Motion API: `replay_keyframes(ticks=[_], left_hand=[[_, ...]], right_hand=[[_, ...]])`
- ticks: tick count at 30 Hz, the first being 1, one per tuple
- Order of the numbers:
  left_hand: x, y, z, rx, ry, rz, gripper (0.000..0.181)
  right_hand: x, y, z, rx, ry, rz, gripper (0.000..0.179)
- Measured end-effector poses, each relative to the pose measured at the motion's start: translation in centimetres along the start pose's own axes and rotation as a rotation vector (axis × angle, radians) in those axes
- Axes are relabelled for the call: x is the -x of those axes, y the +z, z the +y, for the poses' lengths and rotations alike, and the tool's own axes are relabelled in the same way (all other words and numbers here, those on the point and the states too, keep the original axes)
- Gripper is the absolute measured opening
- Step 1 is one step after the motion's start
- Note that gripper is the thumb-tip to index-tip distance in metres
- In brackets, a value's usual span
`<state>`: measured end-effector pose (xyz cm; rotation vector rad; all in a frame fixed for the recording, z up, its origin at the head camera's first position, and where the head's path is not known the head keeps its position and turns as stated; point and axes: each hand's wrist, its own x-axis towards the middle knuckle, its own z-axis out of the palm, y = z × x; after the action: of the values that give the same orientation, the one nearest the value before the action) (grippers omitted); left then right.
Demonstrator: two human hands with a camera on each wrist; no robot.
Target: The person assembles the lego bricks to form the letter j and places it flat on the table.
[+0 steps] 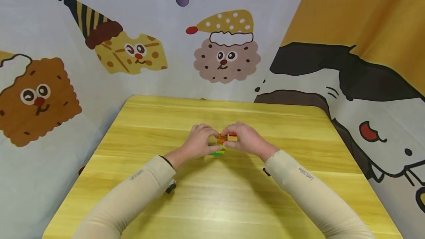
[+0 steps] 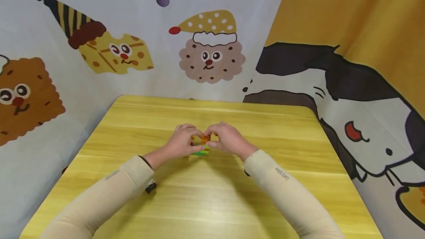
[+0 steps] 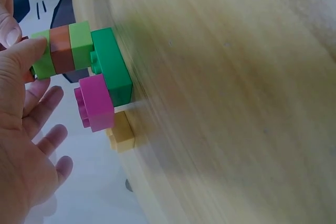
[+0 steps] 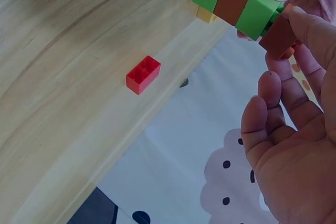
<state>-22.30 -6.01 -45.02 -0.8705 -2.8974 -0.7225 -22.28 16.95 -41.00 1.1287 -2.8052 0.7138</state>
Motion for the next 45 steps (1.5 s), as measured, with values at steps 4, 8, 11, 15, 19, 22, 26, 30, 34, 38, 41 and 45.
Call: replay_keyframes(ticks=[4,8,11,15,19,22,26,30,34,38,41,45], left_hand=[[0.3,-0.1,0.0,0.009,-0.005,-0.008,0.042],[0.2,0.0,0.0,0.003,0.008,0.015,0.042],[0.1,-0.1,0.0,-0.001,0.021,0.021,0.042],[0.0,-0.2,-0.1,0.008,0.013,0.021,0.043],[-0.1,-0.2,-0.2,0.015,0.005,0.033,0.043],[-0.1,-0.2,-0.2,0.019,0.004,0.029,0.043],[-0.1,-0.2,-0.2,0.016,-0.008,0.019,0.043],[-0.1,-0.1,-0.2,0.022,-0.017,0.016,0.045],[0.0,0.0,-0.3,0.030,-0.011,0.025,0.044],[0.2,0.1,-0.4,0.030,-0.020,0.028,0.042],[0.3,0.1,-0.3,0.031,-0.032,0.023,0.042],[0.3,0.2,-0.3,0.037,-0.036,0.027,0.040]], right_hand=[[0.0,0.0,-0.1,0.018,-0.047,-0.002,0.020],[-0.1,-0.2,-0.1,0.044,-0.060,0.008,0.018],[-0.2,-0.2,0.0,-0.039,0.032,-0.016,0.018],[-0.2,0.2,0.3,-0.303,0.269,-0.044,0.033],[-0.1,0.9,0.8,-0.581,0.458,-0.086,0.049],[0.1,1.3,1.1,-0.781,0.559,-0.169,0.058],[0.3,1.8,1.1,-0.976,0.629,-0.225,0.066],[0.3,2.2,1.3,-1.078,0.646,-0.229,0.070],[0.3,2.6,1.5,-1.123,0.661,-0.227,0.071],[0.4,3.1,1.7,-1.128,0.651,-0.228,0.070],[0.4,3.5,1.8,-1.120,0.664,-0.215,0.070],[0.4,3.9,1.8,-1.114,0.696,-0.180,0.068]])
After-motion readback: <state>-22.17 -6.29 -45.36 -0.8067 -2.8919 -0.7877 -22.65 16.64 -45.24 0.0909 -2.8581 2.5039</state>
